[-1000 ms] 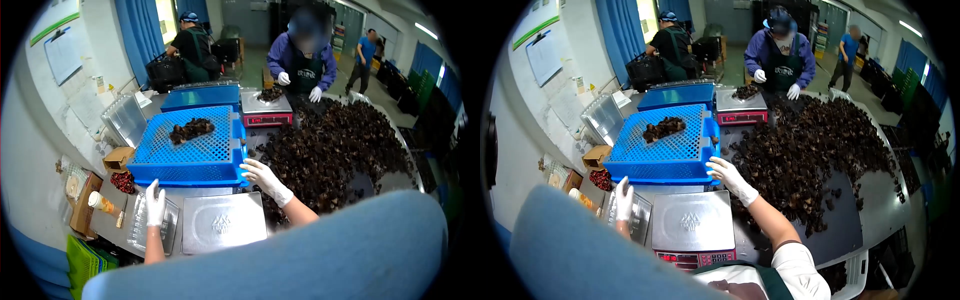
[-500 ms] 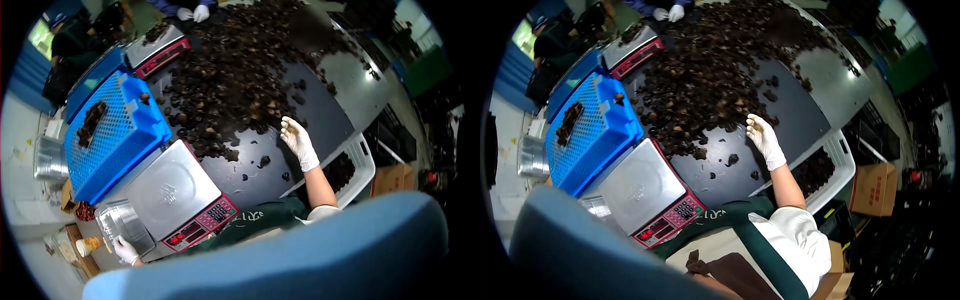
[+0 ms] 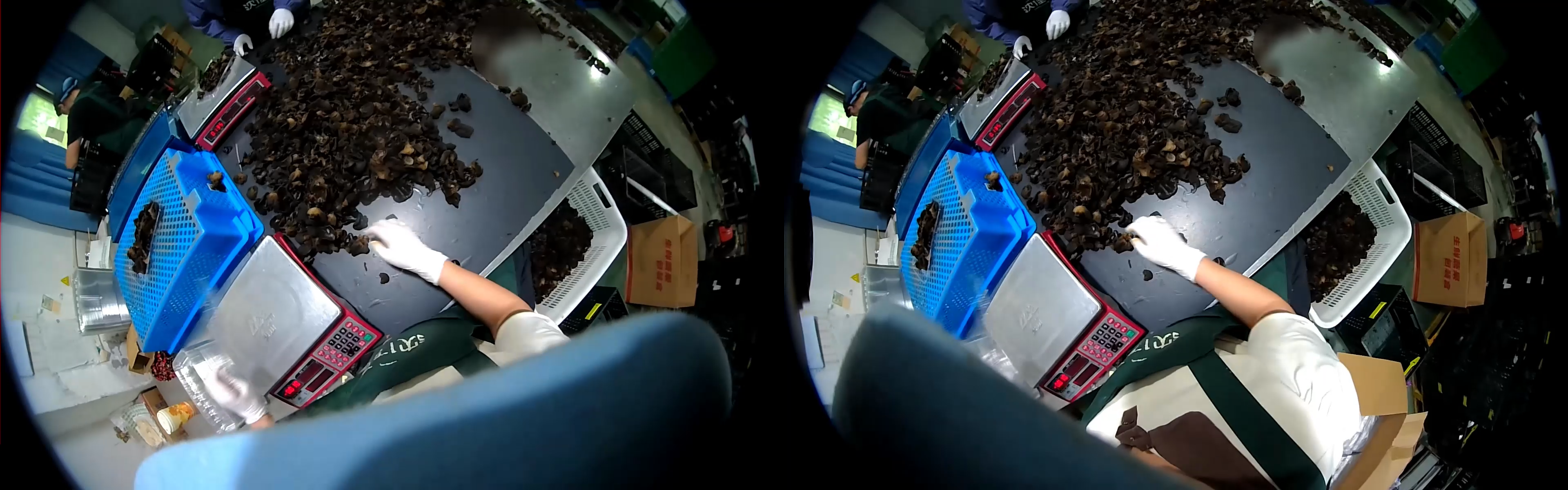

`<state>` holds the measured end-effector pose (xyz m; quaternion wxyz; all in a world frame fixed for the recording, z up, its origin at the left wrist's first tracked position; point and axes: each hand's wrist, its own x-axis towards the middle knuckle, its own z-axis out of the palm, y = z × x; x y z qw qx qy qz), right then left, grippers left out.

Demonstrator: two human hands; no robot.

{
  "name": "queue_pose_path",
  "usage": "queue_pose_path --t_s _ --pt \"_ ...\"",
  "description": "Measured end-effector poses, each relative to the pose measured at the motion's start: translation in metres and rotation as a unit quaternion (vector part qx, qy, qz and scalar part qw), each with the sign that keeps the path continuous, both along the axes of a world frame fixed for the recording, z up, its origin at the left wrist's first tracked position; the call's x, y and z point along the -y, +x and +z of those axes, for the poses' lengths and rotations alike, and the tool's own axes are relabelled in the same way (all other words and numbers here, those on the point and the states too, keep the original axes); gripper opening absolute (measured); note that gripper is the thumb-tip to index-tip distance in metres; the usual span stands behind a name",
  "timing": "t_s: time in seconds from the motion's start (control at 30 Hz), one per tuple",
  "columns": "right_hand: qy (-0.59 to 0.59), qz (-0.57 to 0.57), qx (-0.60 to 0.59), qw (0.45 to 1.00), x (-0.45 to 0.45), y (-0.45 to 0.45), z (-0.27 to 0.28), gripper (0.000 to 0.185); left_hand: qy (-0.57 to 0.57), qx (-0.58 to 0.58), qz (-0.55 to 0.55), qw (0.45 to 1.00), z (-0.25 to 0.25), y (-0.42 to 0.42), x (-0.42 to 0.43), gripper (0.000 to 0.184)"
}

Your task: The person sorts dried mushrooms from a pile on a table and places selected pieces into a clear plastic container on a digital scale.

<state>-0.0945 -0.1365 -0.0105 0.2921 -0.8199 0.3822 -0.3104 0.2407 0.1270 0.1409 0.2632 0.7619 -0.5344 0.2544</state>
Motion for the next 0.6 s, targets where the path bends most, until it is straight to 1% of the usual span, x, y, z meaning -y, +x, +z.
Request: queue_pose_path --t_s 0.07,0.1,0.13,0.17,0.2,0.27,0.3,0.33,0.37,0.4,0.43,0.47,0.53,0.57,0.6 --pt "-0.033 -0.023 -0.066 0.997 -0.002 0.028 -0.006 0.026 0.069 -0.053 -0.074 0.993 -0.046 0.0 0.008 0.005" --pt "-0.032 -0.024 -0.063 0.997 -0.002 0.034 -0.008 0.026 0.113 -0.058 -0.094 0.987 -0.046 -0.012 0.012 0.006" --pt "-0.025 -0.002 -0.113 0.993 -0.001 0.038 -0.011 0.026 0.158 -0.064 -0.113 0.979 -0.046 -0.025 0.015 0.008" --pt "-0.018 0.021 -0.163 0.986 0.0 0.04 -0.013 0.026 0.186 -0.083 -0.104 0.973 -0.055 -0.028 0.013 0.014" --pt "-0.018 0.02 -0.163 0.986 0.002 0.037 -0.019 0.026 0.145 -0.101 -0.102 0.979 -0.057 -0.041 0.014 0.02" --pt "0.046 0.035 -0.094 0.994 0.009 0.024 -0.03 0.024 0.097 -0.158 -0.113 0.976 -0.049 -0.065 0.022 0.025" --pt "0.098 0.051 -0.042 0.993 0.014 0.008 -0.02 0.022 0.072 -0.206 -0.126 0.968 -0.052 -0.077 0.024 0.026" --pt "0.181 0.061 0.058 0.98 0.015 -0.015 0.001 0.019 0.047 -0.256 -0.137 0.956 -0.055 -0.089 0.028 0.027" --pt "0.276 0.028 0.13 0.952 0.014 -0.036 0.012 0.017 0.076 -0.247 -0.162 0.952 -0.042 -0.11 0.038 0.028" --pt "0.258 0.003 0.152 0.954 0.013 -0.064 0.032 0.017 0.063 -0.321 -0.188 0.926 -0.043 -0.129 0.046 0.028" --pt "0.259 -0.036 0.157 0.952 0.014 -0.092 0.042 0.018 0.104 -0.293 -0.216 0.925 -0.043 -0.142 0.057 0.029" --pt "0.259 -0.069 0.128 0.955 0.011 -0.126 0.058 0.018 0.145 -0.264 -0.245 0.921 -0.045 -0.153 0.069 0.03" --pt "0.243 -0.122 0.021 0.962 0.006 -0.195 0.074 0.02 0.183 -0.262 -0.298 0.899 -0.056 -0.173 0.093 0.033" --pt "0.274 -0.137 -0.062 0.95 0.001 -0.229 0.077 0.024 0.205 -0.241 -0.307 0.897 -0.064 -0.18 0.103 0.034" --pt "0.256 -0.188 -0.231 0.919 -0.011 -0.251 0.087 0.029 0.218 -0.233 -0.315 0.894 -0.07 -0.187 0.115 0.036"
